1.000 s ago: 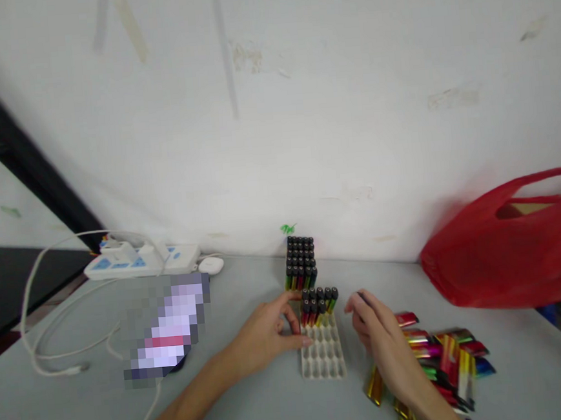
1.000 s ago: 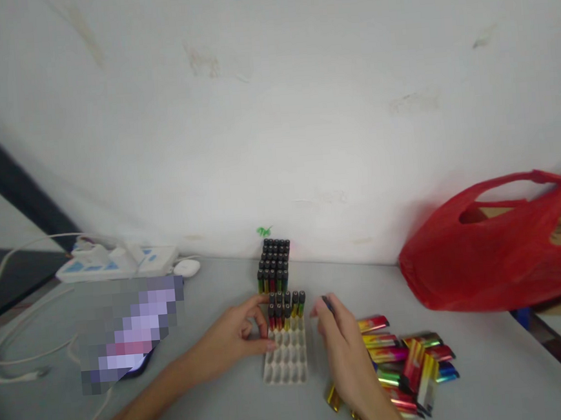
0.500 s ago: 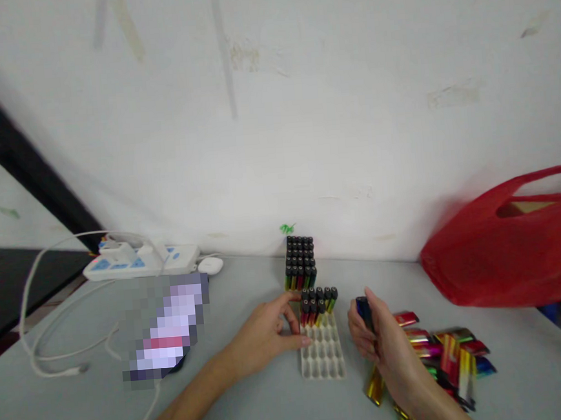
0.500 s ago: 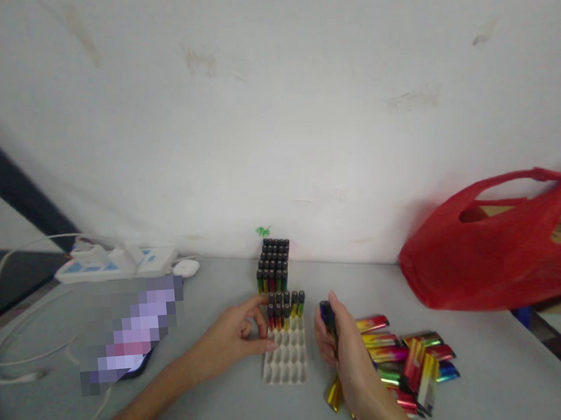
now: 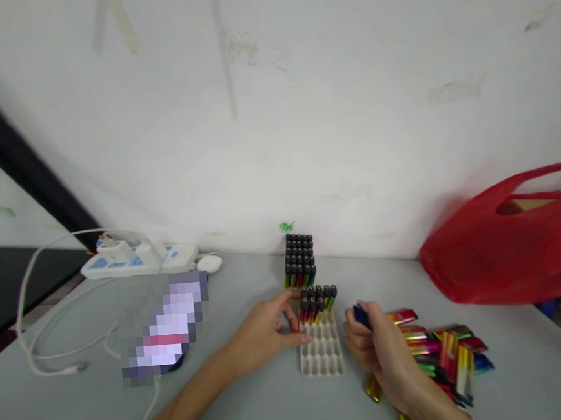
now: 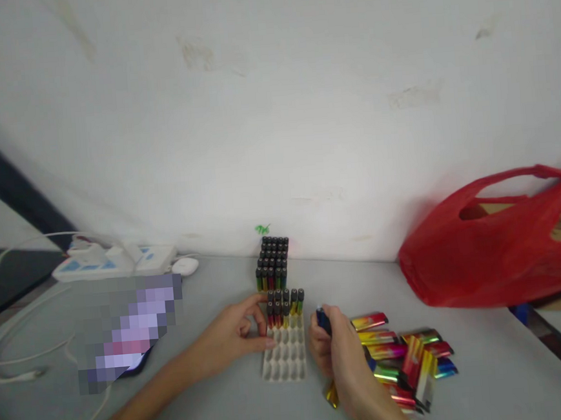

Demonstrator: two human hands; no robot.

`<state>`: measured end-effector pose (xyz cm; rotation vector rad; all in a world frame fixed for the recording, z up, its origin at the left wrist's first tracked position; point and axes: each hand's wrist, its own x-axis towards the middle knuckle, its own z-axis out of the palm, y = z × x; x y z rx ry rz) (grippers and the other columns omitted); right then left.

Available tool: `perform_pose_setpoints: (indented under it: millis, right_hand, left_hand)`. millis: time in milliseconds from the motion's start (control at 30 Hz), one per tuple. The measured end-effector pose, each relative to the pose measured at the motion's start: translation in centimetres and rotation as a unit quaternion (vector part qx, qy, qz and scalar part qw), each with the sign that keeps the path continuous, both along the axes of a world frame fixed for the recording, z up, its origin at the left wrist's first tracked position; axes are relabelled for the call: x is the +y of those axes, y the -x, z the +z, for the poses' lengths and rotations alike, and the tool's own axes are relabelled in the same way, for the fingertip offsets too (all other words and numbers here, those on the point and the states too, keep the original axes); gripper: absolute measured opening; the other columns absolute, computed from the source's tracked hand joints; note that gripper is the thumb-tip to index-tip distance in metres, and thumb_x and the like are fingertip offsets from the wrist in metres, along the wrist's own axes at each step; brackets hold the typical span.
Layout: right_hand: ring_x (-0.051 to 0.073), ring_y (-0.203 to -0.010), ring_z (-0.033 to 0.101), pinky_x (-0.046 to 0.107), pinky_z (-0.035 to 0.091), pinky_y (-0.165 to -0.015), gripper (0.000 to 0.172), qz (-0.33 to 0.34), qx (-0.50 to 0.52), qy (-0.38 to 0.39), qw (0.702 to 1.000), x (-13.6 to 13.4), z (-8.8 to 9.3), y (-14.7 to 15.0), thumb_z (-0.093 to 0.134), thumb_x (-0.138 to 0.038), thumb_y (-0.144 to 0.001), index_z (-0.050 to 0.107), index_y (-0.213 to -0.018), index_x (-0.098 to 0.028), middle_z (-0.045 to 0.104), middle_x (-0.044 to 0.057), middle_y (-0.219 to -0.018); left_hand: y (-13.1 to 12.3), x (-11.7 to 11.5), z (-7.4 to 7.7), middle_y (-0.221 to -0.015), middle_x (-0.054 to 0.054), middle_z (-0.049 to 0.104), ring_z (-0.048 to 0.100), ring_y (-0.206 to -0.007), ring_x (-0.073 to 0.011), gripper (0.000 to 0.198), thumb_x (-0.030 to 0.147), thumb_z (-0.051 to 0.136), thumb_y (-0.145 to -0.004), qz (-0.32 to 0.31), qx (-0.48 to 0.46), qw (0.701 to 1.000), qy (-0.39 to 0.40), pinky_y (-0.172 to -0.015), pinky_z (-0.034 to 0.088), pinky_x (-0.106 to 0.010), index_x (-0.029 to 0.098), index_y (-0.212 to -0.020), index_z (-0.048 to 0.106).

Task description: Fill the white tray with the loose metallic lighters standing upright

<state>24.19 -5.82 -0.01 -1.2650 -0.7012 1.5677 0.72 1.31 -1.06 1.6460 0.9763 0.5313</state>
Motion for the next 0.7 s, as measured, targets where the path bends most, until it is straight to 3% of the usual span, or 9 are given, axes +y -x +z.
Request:
perform_pose_setpoints:
  millis: [333,533,700]
  right_hand:
    - [0.008,-0.051,0.005,0.023,0.005,-0.043,0.06,0.018,0.06,0.029,0.998,0.6,-0.21,-0.35,0.068,-0.072,-0.085,0.036,-0.063,-0.026,0.016,-0.012,-0.057]
    - [0.006,-0.047,0.008,0.022,0.008,-0.042,0.071,0.036,0.08,0.018,0.996,0.61,-0.39,-0.13,0.076,-0.083,-0.074,0.037,-0.061,-0.025,0.019,-0.013,-0.055]
    - [0.007,-0.05,0.008,0.022,0.008,-0.043,0.063,0.021,0.053,0.026,0.998,0.33,-0.23,0.06,0.075,-0.076,-0.075,0.038,-0.062,-0.026,0.019,-0.012,-0.057]
  left_hand:
    - [0.09,0.14,-0.18,-0.091,0.004,0.073,0.046,-0.054,-0.0078,0.073,0.036,0.092,-0.081,-0.006,-0.004,1.0,-0.006,-0.053,0.031,-0.023,0.02,-0.145,0.062]
    - [0.05,0.14,-0.16,-0.091,0.004,0.074,0.047,-0.055,-0.0081,0.075,0.032,0.092,-0.079,-0.005,-0.003,1.0,-0.002,-0.052,0.031,-0.022,0.02,-0.146,0.062]
    - [0.01,0.04,0.0,-0.09,0.005,0.073,0.047,-0.054,-0.0077,0.073,0.032,0.092,-0.079,-0.003,-0.012,1.0,-0.004,-0.053,0.031,-0.022,0.02,-0.145,0.062]
